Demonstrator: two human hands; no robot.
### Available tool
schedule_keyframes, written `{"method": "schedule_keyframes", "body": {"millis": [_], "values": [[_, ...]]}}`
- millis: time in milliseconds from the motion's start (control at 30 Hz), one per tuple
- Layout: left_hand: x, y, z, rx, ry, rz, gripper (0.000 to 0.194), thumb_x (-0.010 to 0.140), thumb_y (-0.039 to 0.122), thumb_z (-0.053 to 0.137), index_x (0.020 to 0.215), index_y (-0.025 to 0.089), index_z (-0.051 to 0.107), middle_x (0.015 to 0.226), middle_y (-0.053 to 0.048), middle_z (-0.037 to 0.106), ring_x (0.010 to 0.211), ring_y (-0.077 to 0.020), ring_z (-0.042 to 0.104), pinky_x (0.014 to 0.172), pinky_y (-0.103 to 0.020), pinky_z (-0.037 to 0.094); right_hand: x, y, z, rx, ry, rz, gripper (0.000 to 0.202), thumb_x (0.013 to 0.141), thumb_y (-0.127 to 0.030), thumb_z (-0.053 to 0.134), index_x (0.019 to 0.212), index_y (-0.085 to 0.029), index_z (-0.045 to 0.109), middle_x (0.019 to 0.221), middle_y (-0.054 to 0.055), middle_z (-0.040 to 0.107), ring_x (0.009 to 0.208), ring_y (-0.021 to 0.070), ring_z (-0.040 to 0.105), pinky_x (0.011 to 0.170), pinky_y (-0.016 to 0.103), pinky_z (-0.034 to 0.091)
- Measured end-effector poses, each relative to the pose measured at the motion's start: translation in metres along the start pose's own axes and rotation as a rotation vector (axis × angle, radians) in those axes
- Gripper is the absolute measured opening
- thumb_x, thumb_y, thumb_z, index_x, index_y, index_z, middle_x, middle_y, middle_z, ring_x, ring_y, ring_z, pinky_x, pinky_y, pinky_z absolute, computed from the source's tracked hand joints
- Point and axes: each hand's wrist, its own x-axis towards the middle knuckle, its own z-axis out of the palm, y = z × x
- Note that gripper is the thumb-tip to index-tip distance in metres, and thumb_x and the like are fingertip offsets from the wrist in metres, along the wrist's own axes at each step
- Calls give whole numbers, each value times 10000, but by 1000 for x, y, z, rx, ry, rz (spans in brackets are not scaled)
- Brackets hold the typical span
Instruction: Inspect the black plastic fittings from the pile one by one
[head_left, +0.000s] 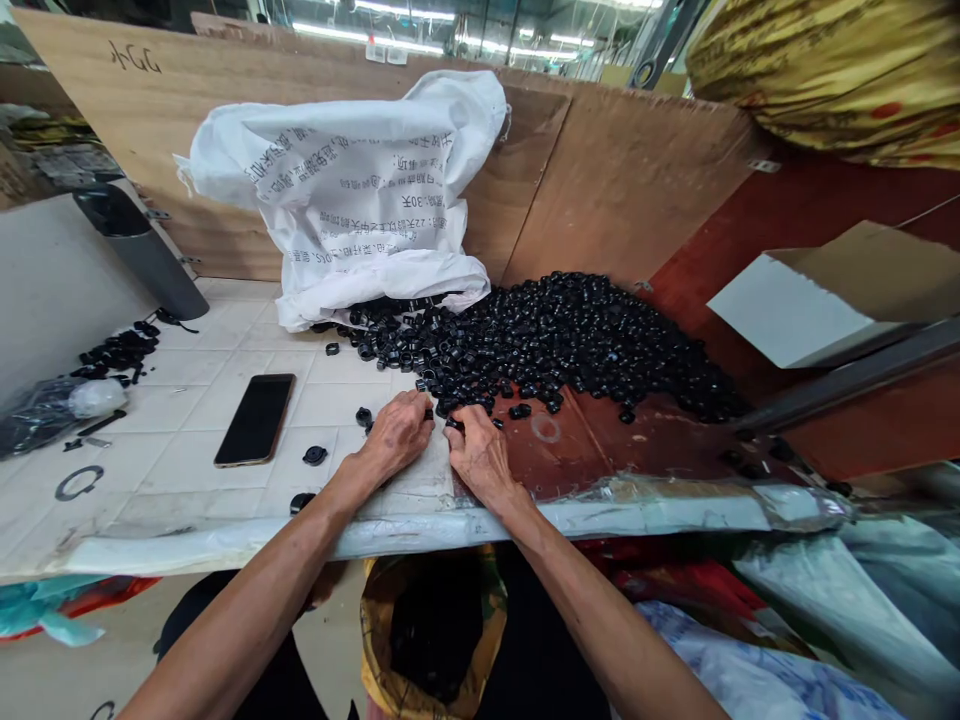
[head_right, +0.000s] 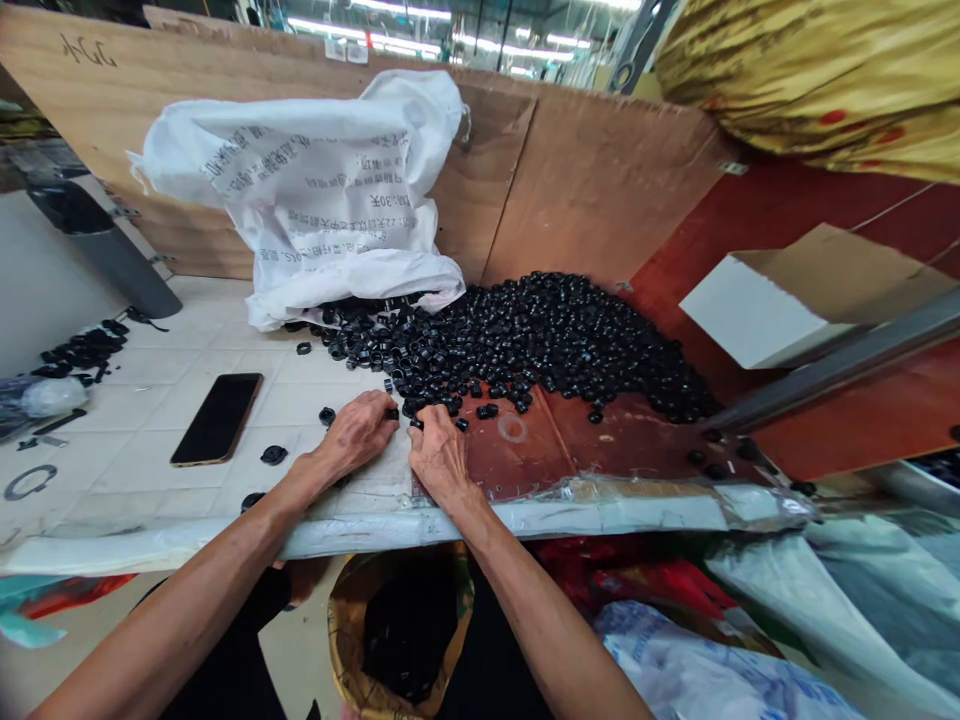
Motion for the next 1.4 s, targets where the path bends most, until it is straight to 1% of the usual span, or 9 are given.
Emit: {"method": "schedule_keyframes", "body": {"millis": [200,267,367,500,733,867,1067,1233,1400], "values": [[-24,0,-13,-690,85,-276,263,818,268,739,1060,173,701,989,-55,760,836,-184,708,843,-352,577,4,-4,-10,620,-6,206,198,848,-330,706,1010,-217,703,936,39,734,753,184,671,735,296,550],[-25,5,-18,-907,85,-317,305,781,291,792,1043,160,709,1012,-60,769,891,-182,720,877,-337,579,5,-10,-17,747,-21,195,213,839,-332,719,1018,-219,736,998,49,741,835,192,693,768,296,565],[-25,12,-23,-1042,64,-334,327,761,291,829,1044,164,725,1004,-52,776,905,-177,721,880,-325,585,5,-16,-24,817,-10,118,202,861,-293,697,1038,-230,770,1103,69,730,1004,216,691,849,311,575],[-24,17,-24,-1011,63,-355,316,764,297,842,1041,173,754,1004,-45,780,865,-175,714,841,-327,607,5,-18,-25,832,5,103,169,865,-282,715,1020,-234,763,1064,61,734,946,206,696,841,315,582],[-26,17,-16,-888,99,-236,281,798,301,825,1050,189,779,1040,-43,772,911,-179,713,897,-330,600,4,-17,-24,743,6,49,124,888,-299,697,971,-236,765,1031,75,738,936,224,706,810,332,578],[-29,17,-12,-851,106,-183,248,834,335,809,1026,184,764,997,-40,771,873,-173,710,869,-321,592,3,-17,-24,624,-3,40,159,934,-354,659,949,-228,754,925,62,721,747,186,657,701,313,537],[-28,16,-9,-806,138,-104,237,868,371,793,1010,184,759,1007,-50,762,928,-192,715,901,-332,586,3,-16,-22,460,-20,22,335,955,-418,617,683,-222,620,654,4,589,607,150,515,636,283,460],[-28,18,-9,-820,144,-101,203,867,322,796,1018,189,765,1035,-53,760,950,-192,721,919,-335,581,-1,-12,-22,646,-50,129,237,917,-416,684,1046,-217,693,873,33,688,672,160,629,637,275,516],[-29,18,-9,-827,159,-106,194,852,294,798,1014,190,776,1038,-54,764,954,-197,720,926,-344,583,1,-12,-27,678,-68,86,144,909,-338,677,990,-234,736,988,52,707,790,186,667,707,299,549]]}}
